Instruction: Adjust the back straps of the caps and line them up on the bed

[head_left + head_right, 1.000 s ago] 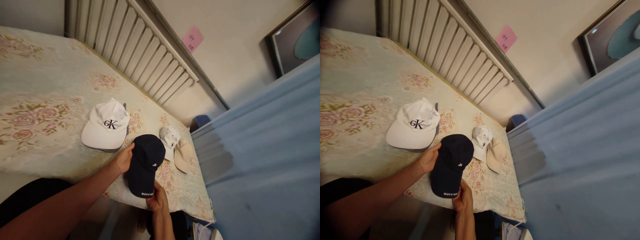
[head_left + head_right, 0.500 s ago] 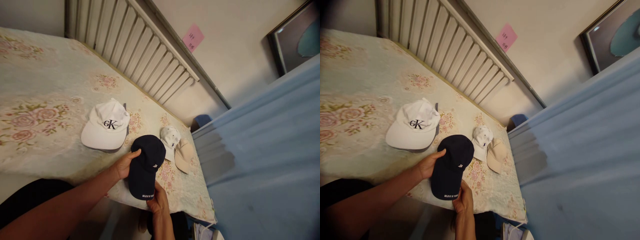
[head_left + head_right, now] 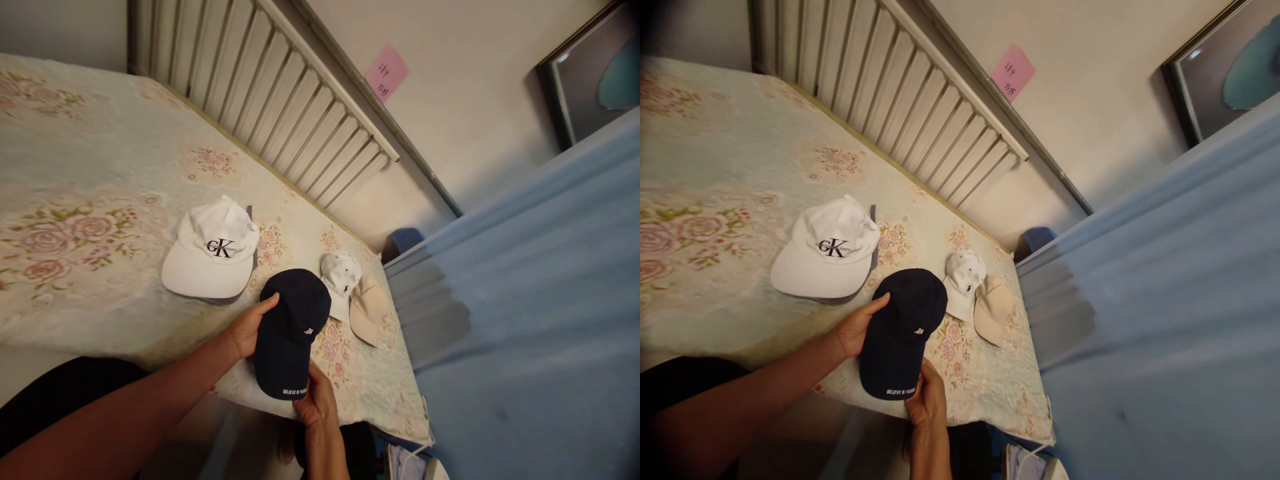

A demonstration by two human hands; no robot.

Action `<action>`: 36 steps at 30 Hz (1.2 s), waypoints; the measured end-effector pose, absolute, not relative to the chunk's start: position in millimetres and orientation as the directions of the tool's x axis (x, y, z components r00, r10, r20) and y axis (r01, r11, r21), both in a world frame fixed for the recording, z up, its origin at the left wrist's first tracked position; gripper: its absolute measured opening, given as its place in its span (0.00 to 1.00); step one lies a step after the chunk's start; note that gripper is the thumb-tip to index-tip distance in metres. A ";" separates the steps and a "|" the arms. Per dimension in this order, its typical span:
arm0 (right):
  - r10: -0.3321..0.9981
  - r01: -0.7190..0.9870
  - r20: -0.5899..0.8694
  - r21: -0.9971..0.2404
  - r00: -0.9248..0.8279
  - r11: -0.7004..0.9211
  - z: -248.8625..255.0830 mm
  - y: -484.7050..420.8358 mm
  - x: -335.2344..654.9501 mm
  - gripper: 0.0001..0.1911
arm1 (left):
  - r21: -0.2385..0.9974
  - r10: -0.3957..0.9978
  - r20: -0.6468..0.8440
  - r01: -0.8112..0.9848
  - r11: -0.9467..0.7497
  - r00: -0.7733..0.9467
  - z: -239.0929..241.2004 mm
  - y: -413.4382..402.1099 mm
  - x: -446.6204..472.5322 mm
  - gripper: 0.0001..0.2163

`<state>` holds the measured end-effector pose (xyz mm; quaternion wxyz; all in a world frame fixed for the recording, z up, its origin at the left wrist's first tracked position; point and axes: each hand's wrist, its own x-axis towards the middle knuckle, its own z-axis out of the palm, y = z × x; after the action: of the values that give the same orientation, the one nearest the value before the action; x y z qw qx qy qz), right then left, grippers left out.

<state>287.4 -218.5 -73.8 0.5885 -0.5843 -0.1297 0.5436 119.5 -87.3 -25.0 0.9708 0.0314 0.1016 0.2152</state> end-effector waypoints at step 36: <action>0.777 -0.520 -0.504 -0.810 0.378 -0.272 -71.7 -219.3 286.3 0.07 | 0.108 0.421 -0.137 -0.408 0.906 0.897 -27.2 -86.4 119.0 0.31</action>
<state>286.3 -219.3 -71.7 0.5930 -0.5808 -0.1104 0.5466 119.0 -86.4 -27.2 0.9731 0.0384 0.0790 0.2130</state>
